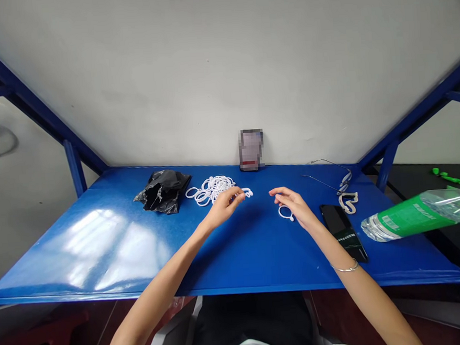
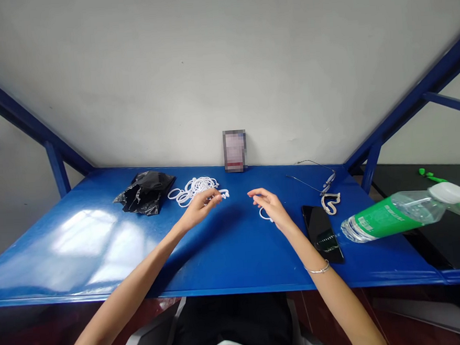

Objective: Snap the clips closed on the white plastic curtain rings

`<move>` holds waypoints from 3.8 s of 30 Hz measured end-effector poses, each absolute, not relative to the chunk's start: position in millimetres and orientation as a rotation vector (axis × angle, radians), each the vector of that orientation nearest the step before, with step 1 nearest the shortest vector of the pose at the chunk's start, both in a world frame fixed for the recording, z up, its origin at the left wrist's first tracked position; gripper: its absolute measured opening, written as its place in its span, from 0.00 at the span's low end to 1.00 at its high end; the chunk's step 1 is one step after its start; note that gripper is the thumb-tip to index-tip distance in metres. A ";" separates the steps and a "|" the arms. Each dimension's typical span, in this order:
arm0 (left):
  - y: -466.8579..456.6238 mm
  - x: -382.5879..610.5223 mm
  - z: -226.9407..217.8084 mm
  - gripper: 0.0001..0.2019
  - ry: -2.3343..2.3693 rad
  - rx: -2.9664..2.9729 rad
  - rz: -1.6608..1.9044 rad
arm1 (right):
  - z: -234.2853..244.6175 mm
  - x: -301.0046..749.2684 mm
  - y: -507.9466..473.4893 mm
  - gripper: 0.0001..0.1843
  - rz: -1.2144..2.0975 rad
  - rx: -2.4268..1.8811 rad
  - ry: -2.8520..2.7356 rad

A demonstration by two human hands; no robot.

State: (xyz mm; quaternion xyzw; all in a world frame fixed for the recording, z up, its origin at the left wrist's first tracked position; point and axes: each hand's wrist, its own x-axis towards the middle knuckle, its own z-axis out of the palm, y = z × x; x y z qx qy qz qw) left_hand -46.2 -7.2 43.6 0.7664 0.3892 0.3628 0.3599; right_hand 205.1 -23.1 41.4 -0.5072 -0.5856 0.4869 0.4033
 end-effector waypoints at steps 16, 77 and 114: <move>15.6 -72.0 31.1 0.14 1.918 2.465 0.542 | 34.5 236.1 -18.6 0.09 0.562 -1.913 -2.264; -34.9 -9.8 28.8 0.26 0.379 0.945 0.668 | 26.6 165.3 -43.2 0.29 1.815 -0.833 -1.180; 25.7 -89.9 34.5 0.13 1.901 2.484 0.816 | 18.9 183.2 -31.2 0.14 1.715 -1.098 -1.205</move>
